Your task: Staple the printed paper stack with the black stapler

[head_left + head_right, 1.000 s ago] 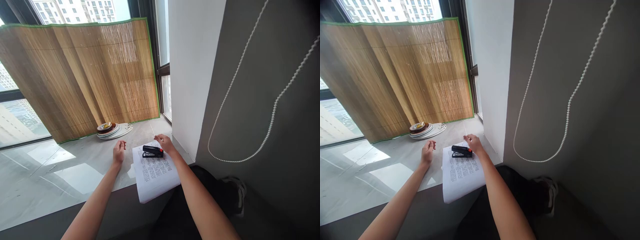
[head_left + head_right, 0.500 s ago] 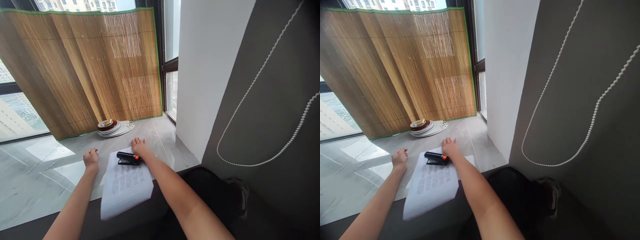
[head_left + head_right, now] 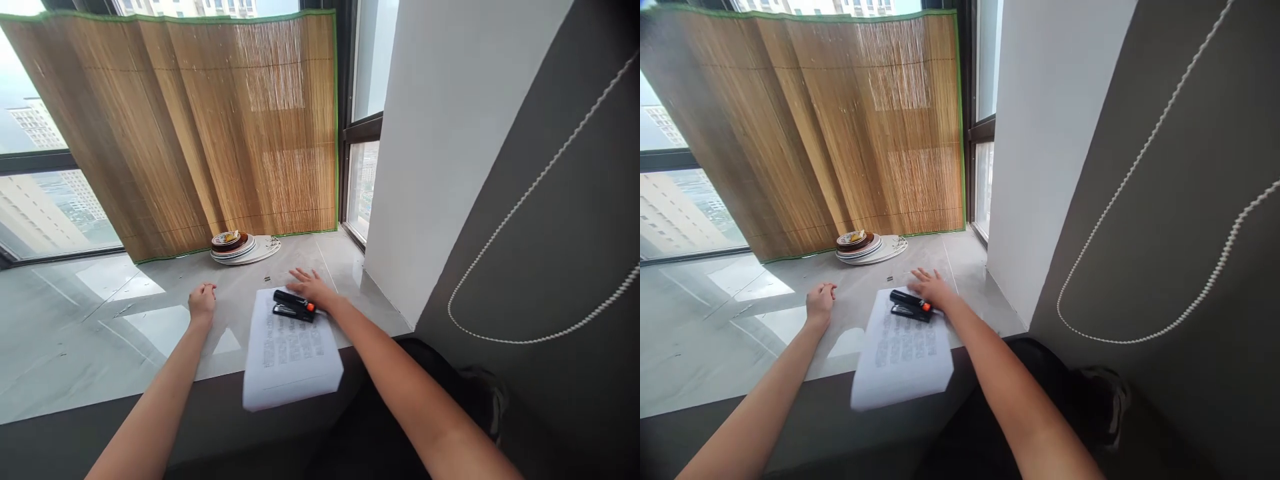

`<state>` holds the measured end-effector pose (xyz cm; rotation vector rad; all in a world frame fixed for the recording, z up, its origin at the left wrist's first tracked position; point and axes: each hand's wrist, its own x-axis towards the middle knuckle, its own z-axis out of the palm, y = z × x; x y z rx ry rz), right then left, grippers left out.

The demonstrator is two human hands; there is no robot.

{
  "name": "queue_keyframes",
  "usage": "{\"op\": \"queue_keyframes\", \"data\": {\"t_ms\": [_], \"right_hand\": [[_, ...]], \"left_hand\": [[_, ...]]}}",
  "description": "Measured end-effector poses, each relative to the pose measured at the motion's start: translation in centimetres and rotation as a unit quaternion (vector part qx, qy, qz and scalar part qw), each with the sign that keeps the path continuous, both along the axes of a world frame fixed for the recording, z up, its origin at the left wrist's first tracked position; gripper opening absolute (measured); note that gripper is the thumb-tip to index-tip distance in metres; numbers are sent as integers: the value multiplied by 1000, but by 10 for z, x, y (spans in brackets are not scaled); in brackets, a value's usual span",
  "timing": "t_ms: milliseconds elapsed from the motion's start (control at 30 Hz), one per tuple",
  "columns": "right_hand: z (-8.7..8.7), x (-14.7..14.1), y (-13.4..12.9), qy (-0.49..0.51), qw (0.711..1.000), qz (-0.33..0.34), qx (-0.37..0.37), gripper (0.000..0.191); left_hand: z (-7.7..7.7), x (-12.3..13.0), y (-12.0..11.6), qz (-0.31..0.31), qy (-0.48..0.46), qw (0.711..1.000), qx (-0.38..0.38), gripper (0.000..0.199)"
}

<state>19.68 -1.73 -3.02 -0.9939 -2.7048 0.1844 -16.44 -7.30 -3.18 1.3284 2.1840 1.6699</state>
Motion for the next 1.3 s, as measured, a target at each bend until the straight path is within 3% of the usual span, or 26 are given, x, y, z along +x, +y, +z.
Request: {"op": "queue_keyframes", "data": {"t_ms": [67,133,267,333,467,567,667,833,933,1067,1200,1300], "right_hand": [[1,18,5,4,1000,-25,-18,40],[1,24,8,5,998,-50,-36,39],[4,21,7,28,998,-56,-33,37],[8,26,2,102,993,-58,-7,36],[17,46,-19,288,957,-38,-9,31],[21,50,-39,294,950,37,-97,28],[19,42,-53,256,956,56,-129,41],[13,37,-56,267,958,-19,-104,39],[13,43,-53,295,948,-29,-116,43],[14,48,-50,350,924,-60,-141,23],[8,49,-43,357,911,-146,-145,42],[2,51,-37,340,912,-174,-147,37]], "left_hand": [[2,6,-2,12,17,1000,-3,17],[5,22,-2,-17,65,998,0,16],[7,83,5,-205,142,968,21,19],[5,115,13,-276,167,946,33,20],[-6,149,25,-319,184,929,15,27],[-14,150,28,-333,209,920,-1,29],[-16,145,28,-334,208,919,2,30],[-9,142,26,-332,190,924,-24,34],[-5,144,24,-331,187,923,-56,36],[-5,145,24,-333,166,926,-59,33],[-7,144,28,-339,125,931,-54,31],[-9,142,30,-345,106,931,-58,30]]}}
